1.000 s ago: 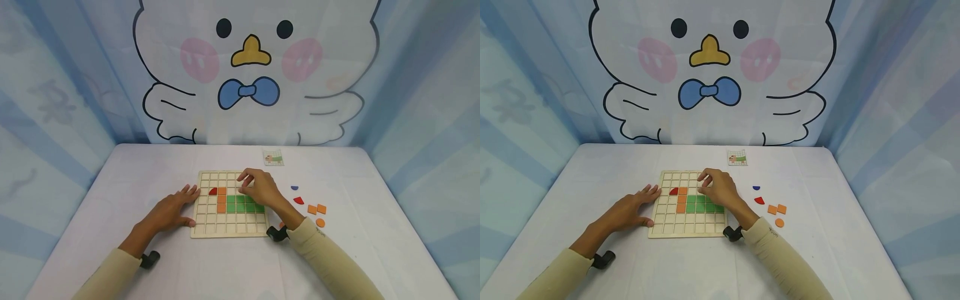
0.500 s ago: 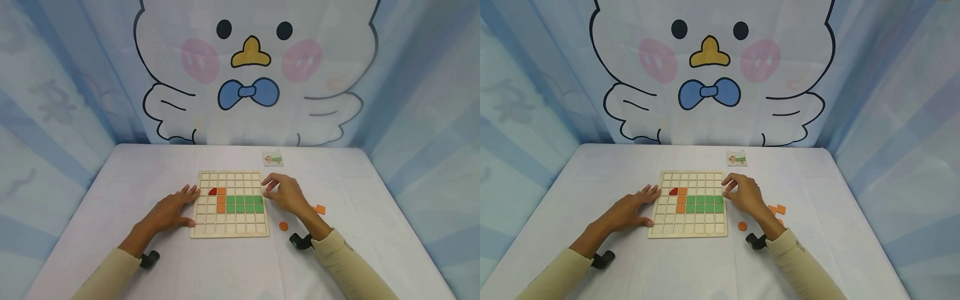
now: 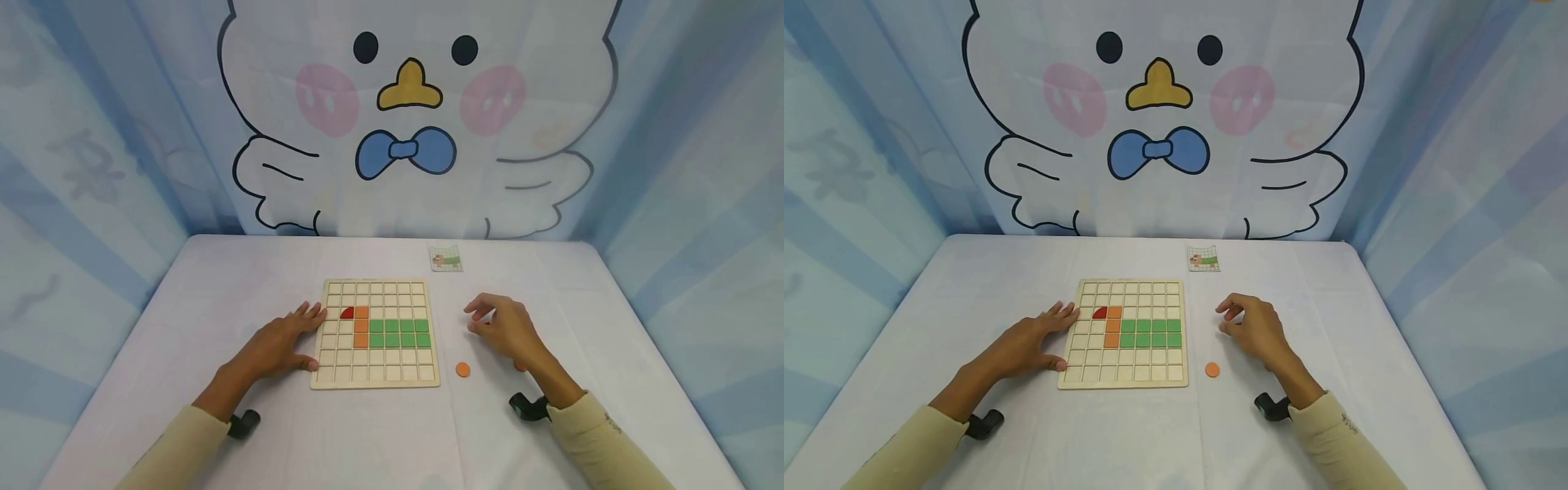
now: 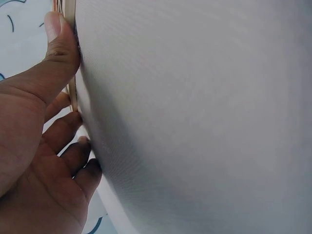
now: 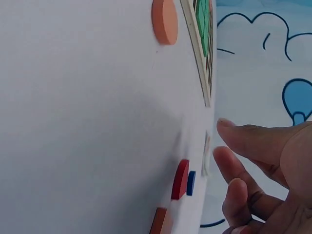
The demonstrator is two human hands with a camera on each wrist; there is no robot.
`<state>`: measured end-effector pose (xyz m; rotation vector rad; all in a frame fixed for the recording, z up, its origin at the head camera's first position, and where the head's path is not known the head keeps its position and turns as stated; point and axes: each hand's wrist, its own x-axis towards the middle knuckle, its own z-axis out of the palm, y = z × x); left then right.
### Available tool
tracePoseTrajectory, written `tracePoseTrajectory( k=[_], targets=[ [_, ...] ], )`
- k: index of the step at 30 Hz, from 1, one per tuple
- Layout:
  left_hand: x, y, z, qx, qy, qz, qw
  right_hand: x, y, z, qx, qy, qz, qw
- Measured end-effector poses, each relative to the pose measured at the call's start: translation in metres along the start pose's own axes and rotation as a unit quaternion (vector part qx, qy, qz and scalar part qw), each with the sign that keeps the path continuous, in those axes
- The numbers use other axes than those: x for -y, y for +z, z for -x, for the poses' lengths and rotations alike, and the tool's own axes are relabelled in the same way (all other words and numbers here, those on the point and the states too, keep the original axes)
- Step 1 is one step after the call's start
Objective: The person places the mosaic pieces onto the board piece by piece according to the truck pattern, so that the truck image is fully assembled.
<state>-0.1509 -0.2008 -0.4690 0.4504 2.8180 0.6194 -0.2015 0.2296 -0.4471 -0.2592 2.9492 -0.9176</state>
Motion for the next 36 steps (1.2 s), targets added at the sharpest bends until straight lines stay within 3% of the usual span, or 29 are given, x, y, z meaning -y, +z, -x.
tracePoseTrajectory(
  k=[11, 21, 29, 36],
  targets=[
    [0.002, 0.0, 0.0, 0.0, -0.001, 0.001, 1.0, -0.016, -0.011, 0.007, 0.017, 0.04, 0.059, 0.997],
    [0.001, -0.001, 0.0, 0.0, -0.003, 0.005, 1.0, -0.019, -0.008, 0.004, 0.023, 0.022, 0.079, 0.996],
    [0.001, 0.0, 0.0, 0.002, -0.006, 0.005, 1.0, -0.019, -0.01, 0.002, 0.029, 0.03, 0.075, 0.996],
    [0.0, 0.0, 0.0, 0.0, -0.003, 0.0, 1.0, -0.017, -0.009, 0.0, 0.04, 0.013, 0.031, 0.999]
  ],
)
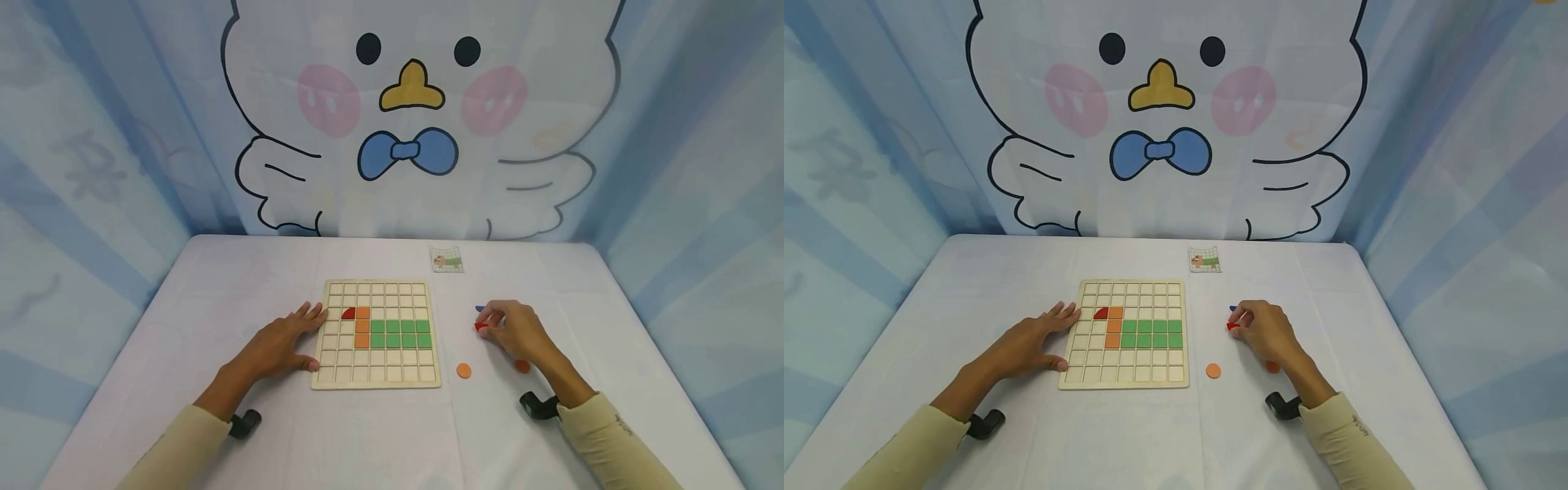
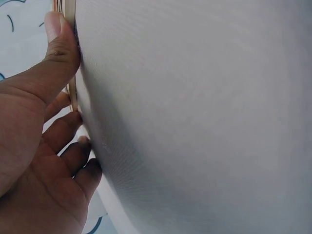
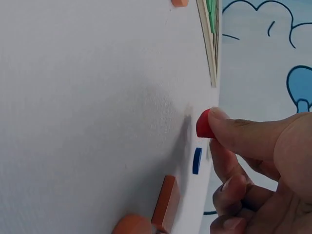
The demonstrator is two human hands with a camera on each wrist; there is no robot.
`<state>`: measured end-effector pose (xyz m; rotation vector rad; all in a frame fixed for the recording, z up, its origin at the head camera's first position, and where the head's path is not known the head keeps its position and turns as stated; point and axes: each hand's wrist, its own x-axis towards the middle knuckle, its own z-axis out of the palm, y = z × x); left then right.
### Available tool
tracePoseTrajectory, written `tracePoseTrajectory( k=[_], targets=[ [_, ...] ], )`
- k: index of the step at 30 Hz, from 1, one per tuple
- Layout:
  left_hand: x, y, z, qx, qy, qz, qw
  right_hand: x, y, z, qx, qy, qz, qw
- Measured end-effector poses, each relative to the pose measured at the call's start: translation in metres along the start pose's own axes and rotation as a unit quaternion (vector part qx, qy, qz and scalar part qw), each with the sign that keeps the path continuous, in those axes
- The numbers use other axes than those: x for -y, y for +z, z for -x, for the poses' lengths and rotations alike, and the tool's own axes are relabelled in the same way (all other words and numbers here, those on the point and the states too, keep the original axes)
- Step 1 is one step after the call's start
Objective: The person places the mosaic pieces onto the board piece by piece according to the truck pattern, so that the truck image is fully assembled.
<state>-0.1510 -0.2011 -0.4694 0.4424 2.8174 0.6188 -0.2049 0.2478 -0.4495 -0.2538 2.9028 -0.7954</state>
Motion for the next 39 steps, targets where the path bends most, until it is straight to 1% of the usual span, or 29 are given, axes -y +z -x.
tracePoseTrajectory(
  k=[6, 13, 21, 25, 33, 39],
  targets=[
    [-0.001, -0.001, 0.001, -0.001, 0.004, -0.002, 1.0, 0.009, 0.007, -0.002, 0.002, -0.032, -0.029, 0.999],
    [0.0, -0.001, 0.001, -0.001, 0.003, 0.003, 1.0, 0.032, 0.017, -0.003, -0.006, -0.08, -0.056, 0.995],
    [-0.001, -0.001, 0.001, -0.001, 0.002, 0.008, 1.0, 0.056, 0.029, -0.009, -0.006, -0.108, -0.095, 0.99],
    [0.0, -0.001, 0.001, 0.0, 0.001, 0.006, 1.0, 0.067, 0.035, -0.011, 0.002, -0.123, -0.114, 0.986],
    [-0.001, -0.001, 0.001, 0.002, 0.003, 0.006, 1.0, 0.093, 0.047, -0.017, 0.011, -0.138, -0.121, 0.983],
    [-0.002, -0.002, 0.002, 0.002, 0.002, 0.006, 1.0, 0.113, 0.057, -0.023, 0.025, -0.151, -0.132, 0.979]
  ],
)
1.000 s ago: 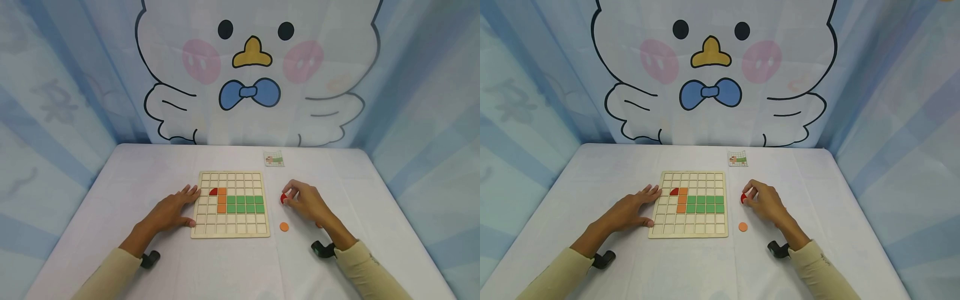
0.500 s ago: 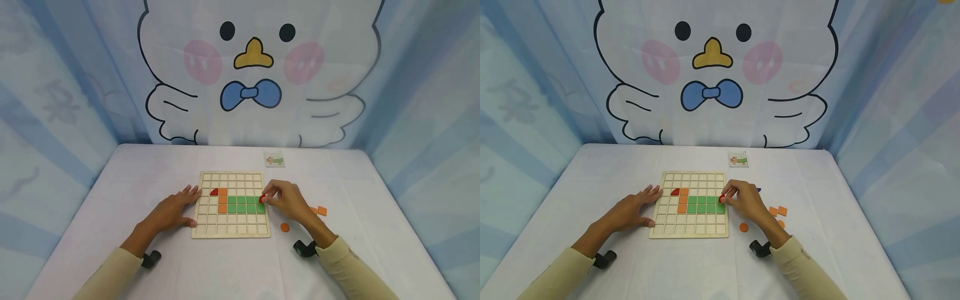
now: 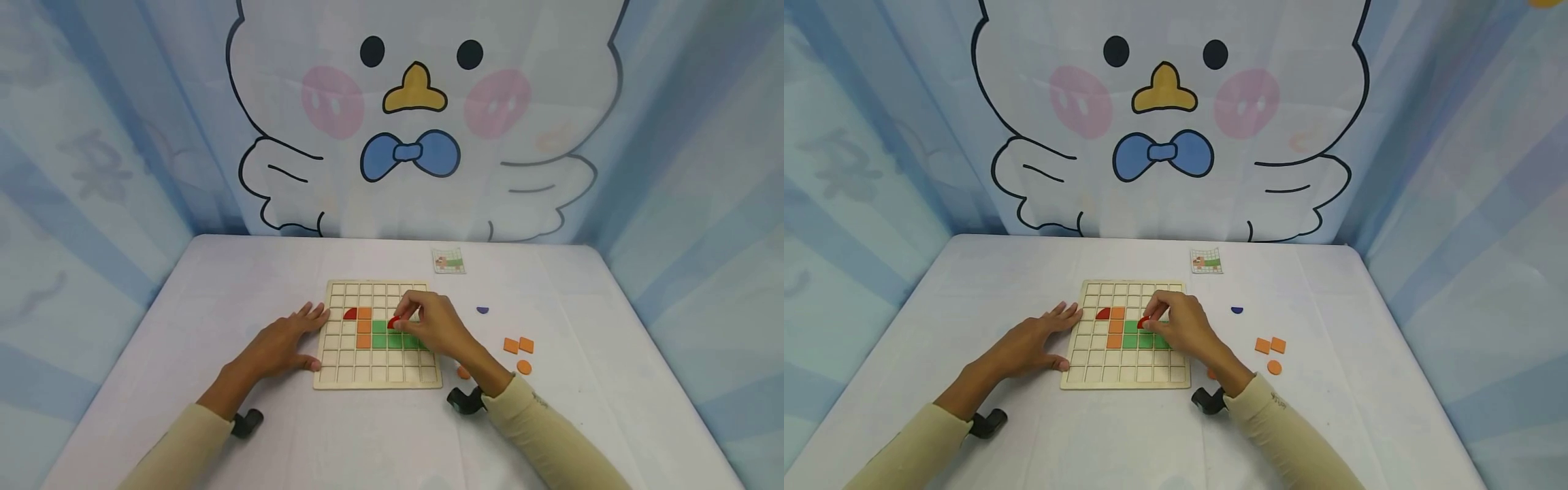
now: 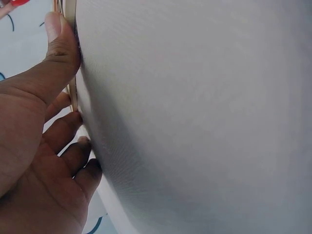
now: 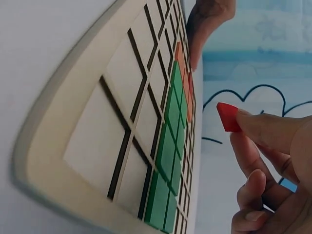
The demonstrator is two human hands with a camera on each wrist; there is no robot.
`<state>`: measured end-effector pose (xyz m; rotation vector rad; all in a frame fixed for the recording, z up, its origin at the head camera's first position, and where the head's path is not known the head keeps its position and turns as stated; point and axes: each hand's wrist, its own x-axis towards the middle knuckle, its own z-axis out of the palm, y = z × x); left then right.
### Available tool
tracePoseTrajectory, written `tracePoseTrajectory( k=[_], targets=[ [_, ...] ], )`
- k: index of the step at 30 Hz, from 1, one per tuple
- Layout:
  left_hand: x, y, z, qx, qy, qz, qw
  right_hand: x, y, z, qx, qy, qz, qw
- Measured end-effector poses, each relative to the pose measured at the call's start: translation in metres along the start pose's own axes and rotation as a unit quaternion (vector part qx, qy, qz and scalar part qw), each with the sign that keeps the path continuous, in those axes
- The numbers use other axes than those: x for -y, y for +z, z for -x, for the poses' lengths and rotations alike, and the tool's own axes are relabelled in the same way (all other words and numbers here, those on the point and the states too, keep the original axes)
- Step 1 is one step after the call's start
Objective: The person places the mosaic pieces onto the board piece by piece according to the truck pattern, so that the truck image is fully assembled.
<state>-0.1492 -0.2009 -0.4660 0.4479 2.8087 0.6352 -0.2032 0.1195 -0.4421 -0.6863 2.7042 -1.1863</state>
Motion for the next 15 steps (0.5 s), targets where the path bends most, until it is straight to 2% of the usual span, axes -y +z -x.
tracePoseTrajectory(
  k=[9, 15],
  targets=[
    [-0.001, -0.001, -0.001, 0.007, -0.004, 0.001, 1.0, 0.02, 0.024, -0.018, 0.019, -0.028, -0.015, 0.999],
    [0.0, -0.002, -0.001, 0.007, -0.001, 0.0, 1.0, 0.031, 0.038, -0.028, 0.032, -0.029, -0.006, 0.999]
  ],
)
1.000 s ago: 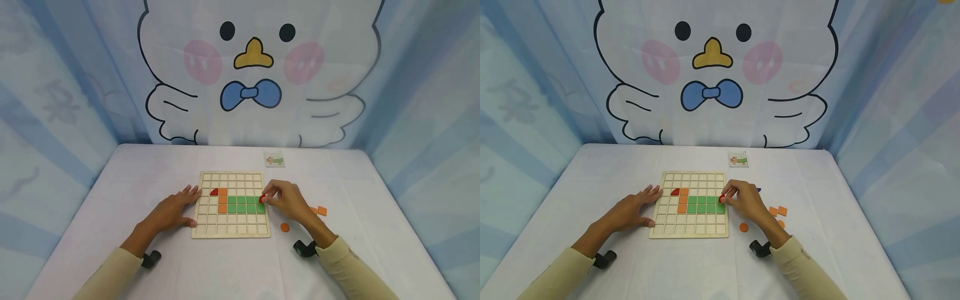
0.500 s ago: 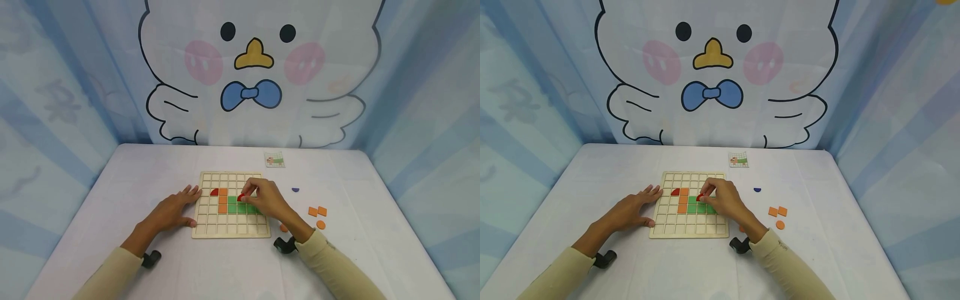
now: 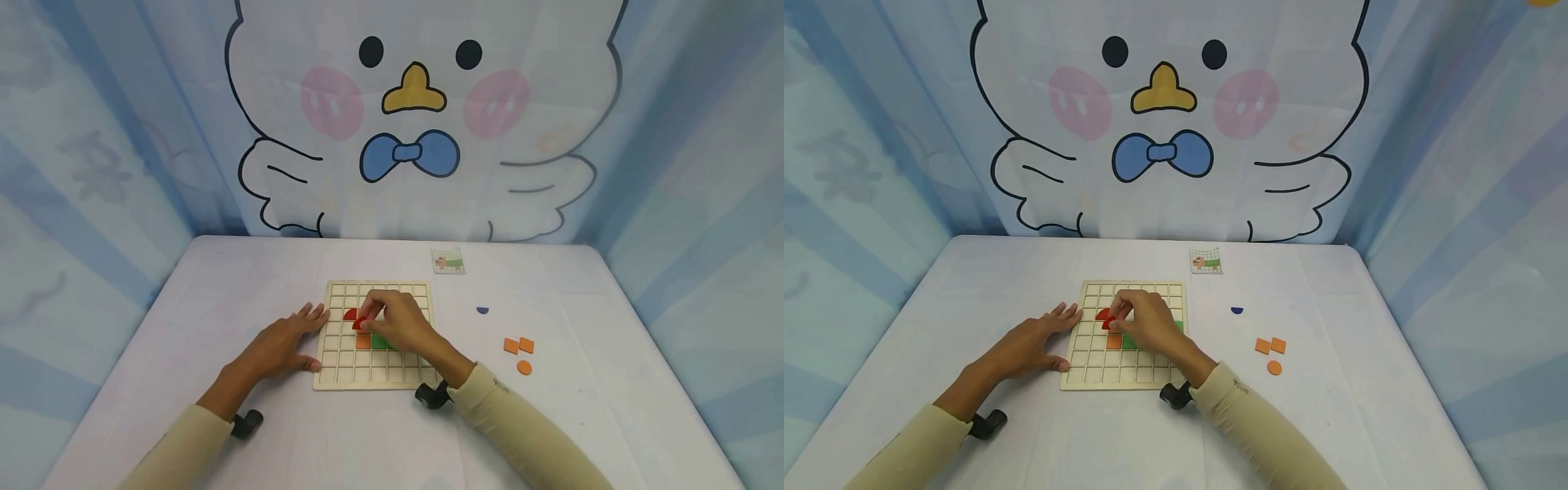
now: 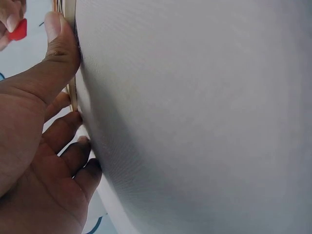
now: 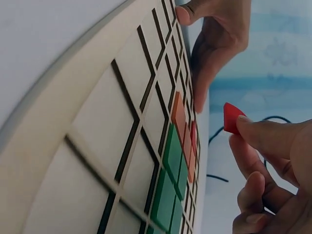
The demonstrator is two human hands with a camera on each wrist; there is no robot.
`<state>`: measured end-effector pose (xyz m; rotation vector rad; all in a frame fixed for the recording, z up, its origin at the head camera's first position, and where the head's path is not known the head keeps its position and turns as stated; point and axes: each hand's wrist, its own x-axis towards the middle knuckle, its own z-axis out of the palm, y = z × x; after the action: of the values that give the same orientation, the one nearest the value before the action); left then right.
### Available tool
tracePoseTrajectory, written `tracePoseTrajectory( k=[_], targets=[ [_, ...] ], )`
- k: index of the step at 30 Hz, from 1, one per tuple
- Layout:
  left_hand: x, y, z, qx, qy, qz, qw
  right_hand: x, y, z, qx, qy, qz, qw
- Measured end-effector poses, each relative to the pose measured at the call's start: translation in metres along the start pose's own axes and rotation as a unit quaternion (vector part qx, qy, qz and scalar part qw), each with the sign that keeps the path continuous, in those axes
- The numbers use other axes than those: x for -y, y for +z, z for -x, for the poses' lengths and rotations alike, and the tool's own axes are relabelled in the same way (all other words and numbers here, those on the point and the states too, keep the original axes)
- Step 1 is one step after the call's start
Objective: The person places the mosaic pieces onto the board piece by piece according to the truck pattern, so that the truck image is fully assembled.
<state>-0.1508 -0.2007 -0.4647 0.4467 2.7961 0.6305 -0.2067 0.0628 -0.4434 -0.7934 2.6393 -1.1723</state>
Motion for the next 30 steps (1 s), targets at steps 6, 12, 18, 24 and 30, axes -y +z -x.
tracePoseTrajectory(
  k=[6, 12, 18, 24, 30],
  targets=[
    [0.002, 0.0, 0.0, -0.003, 0.007, -0.002, 1.0, 0.008, 0.014, -0.013, 0.023, 0.013, 0.002, 1.0],
    [0.002, 0.0, 0.0, -0.006, 0.008, -0.001, 0.9999, 0.009, 0.027, -0.026, 0.023, 0.006, 0.014, 1.0],
    [0.002, 0.0, 0.0, -0.007, 0.013, 0.002, 0.9999, 0.01, 0.038, -0.036, 0.028, 0.02, 0.027, 0.999],
    [0.003, -0.001, 0.0, -0.01, 0.021, 0.002, 0.9997, 0.014, 0.042, -0.041, 0.029, 0.027, 0.042, 0.998],
    [0.003, 0.001, 0.0, -0.009, 0.014, 0.002, 0.9999, 0.019, 0.041, -0.043, 0.058, 0.04, 0.086, 0.994]
  ],
)
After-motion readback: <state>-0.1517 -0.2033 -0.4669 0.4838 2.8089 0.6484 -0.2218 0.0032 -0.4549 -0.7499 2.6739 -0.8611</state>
